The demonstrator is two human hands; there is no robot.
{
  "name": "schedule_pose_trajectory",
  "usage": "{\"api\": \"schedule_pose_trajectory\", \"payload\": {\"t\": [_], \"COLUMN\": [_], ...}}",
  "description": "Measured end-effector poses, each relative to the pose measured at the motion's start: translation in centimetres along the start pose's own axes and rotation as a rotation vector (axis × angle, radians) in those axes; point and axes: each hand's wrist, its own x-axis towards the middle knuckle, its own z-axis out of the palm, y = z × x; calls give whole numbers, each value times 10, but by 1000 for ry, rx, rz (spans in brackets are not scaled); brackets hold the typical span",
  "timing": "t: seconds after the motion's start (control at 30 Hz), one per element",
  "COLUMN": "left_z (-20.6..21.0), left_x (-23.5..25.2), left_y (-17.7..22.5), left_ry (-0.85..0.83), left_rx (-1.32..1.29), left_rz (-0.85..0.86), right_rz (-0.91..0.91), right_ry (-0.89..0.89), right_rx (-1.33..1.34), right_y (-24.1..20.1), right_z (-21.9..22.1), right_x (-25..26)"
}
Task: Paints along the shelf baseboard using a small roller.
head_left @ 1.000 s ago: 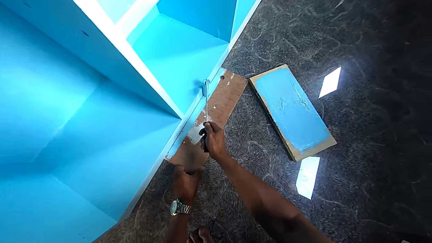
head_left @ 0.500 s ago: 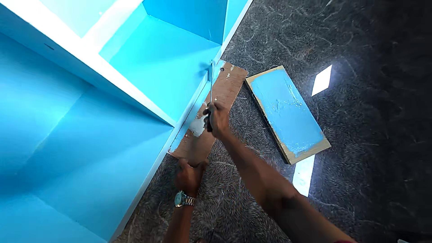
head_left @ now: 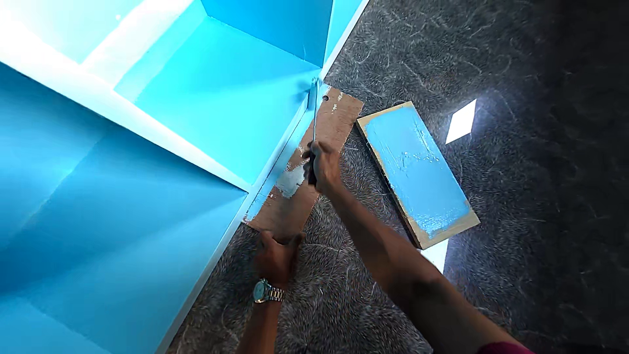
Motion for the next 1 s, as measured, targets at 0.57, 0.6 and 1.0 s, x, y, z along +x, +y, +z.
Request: {"api": "schedule_pose_trajectory", "payload": {"t": [0.57,0.6,1.0], "left_z": [-7,-7,-34], "left_x": [0,0,1], "left_y": [11,13,46], "left_ry": [-94,-92,-350], "left_rx": [6,22,72], "left_rz": [-49,-45,-131], "right_rz": [7,37,19], "right_ry": [-60,-61,-123], "right_rx": [-57,-20,-12], "right_y": [31,31,-97], "right_z": [18,20,-111], "right_x": [-52,-60,-63]}}
